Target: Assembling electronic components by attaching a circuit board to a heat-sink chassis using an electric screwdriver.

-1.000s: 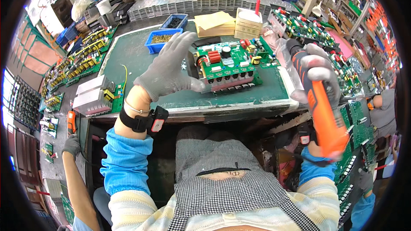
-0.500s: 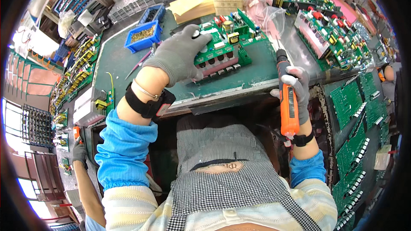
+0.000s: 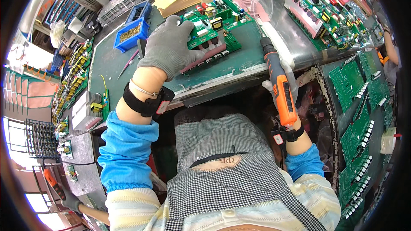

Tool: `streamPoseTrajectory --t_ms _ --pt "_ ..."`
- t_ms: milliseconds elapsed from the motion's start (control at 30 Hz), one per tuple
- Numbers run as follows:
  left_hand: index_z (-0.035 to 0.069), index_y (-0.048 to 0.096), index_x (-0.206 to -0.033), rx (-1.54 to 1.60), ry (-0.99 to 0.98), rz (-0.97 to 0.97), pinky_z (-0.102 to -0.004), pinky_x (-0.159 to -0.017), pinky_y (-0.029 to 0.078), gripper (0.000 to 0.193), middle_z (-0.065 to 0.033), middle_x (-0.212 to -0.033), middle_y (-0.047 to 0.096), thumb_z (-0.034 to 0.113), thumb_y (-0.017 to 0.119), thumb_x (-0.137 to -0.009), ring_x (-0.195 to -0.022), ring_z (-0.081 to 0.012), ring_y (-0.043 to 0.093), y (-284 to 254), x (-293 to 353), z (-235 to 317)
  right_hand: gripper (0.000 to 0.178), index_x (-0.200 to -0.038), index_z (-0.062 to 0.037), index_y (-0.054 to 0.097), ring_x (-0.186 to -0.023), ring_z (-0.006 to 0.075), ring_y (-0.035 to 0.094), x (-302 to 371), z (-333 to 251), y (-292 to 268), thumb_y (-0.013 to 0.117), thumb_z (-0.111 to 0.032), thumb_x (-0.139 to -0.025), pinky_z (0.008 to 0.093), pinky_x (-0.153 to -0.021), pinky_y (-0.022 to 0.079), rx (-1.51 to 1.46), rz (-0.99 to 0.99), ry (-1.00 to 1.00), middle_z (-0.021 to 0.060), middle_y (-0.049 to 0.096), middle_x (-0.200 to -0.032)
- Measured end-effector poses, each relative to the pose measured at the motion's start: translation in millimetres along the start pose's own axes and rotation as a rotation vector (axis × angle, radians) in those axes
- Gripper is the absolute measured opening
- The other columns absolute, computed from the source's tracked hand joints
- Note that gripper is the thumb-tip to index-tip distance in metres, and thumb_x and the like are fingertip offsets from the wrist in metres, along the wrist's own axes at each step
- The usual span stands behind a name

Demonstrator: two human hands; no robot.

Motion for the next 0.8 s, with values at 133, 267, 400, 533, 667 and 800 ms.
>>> streamPoseTrajectory --t_ms 133,267,400,533,667,800 --pt "0.012 0.064 -0.130 0.008 -0.018 0.035 -0.0424 -0.097 0.053 0.067 -0.0143 -0.136 0.055 0.048 0.080 -0.076 -0.119 -0.0326 0.062 1.5 -0.3 -0.2 0.062 -0.151 -0.0154 0.042 -0.086 0.0343 0.070 14.6 30.5 27.6 0.068 -0.025 -0.096 0.0402 -0.075 0.060 -0.812 -0.179 0.462 0.0228 0.064 -0.108" --pt "0.011 0.063 -0.131 -0.003 -0.001 0.039 -0.0441 -0.098 0.052 0.070 -0.0150 -0.138 0.053 0.049 0.081 -0.074 -0.120 -0.0349 0.062 1.0 0.5 -0.1 0.053 -0.157 -0.0182 0.034 -0.101 0.0388 0.071 23.9 31.0 42.9 0.049 -0.019 -0.106 0.0437 -0.078 0.064 -1.290 -0.206 0.690 0.0288 0.061 -0.124" --pt "0.011 0.056 -0.140 0.090 0.067 0.077 -0.0437 -0.109 0.046 0.083 -0.0178 -0.150 0.045 0.050 0.084 -0.073 -0.131 -0.0404 0.053 -7.4 8.3 -4.2 0.055 -0.159 -0.0171 0.029 -0.113 0.0434 0.066 25.3 14.2 44.9 0.046 -0.017 -0.106 0.0482 -0.088 0.063 -1.550 -0.201 0.649 0.0337 0.049 -0.140" --pt "0.006 0.052 -0.143 0.405 0.117 0.279 -0.0393 -0.115 0.038 0.085 -0.0188 -0.156 0.041 0.041 0.087 -0.074 -0.140 -0.0351 0.046 -35.5 30.9 -34.5 0.067 -0.157 -0.0100 0.030 -0.124 0.0446 0.060 31.1 11.4 43.7 0.061 -0.018 -0.098 0.0499 -0.095 0.060 -1.657 -0.193 0.740 0.0336 0.047 -0.144" --pt "0.005 0.055 -0.141 0.618 -0.004 0.434 -0.0347 -0.108 0.044 0.069 -0.0183 -0.147 0.052 0.030 0.082 -0.082 -0.130 -0.0273 0.055 -49.2 69.6 -108.5 0.072 -0.159 -0.0111 0.024 -0.122 0.0373 0.062 40.3 13.7 44.1 0.062 -0.026 -0.099 0.0449 -0.092 0.062 -1.527 -0.213 0.766 0.0293 0.048 -0.144" --pt "0.004 0.058 -0.138 1.071 -0.490 0.446 -0.0340 -0.105 0.046 0.055 -0.0145 -0.135 0.064 0.022 0.077 -0.090 -0.122 -0.0227 0.060 10.2 114.2 -201.5 0.080 -0.159 -0.0116 0.026 -0.118 0.0292 0.064 44.9 6.6 41.2 0.069 -0.034 -0.095 0.0412 -0.089 0.062 -1.337 -0.215 0.704 0.0202 0.051 -0.143"
Point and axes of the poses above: each hand's wrist, its own x-axis away from the middle knuckle, its own y-axis out of the palm, z = x × y, the point moved 9 cm from there along -x, towards the middle knuckle
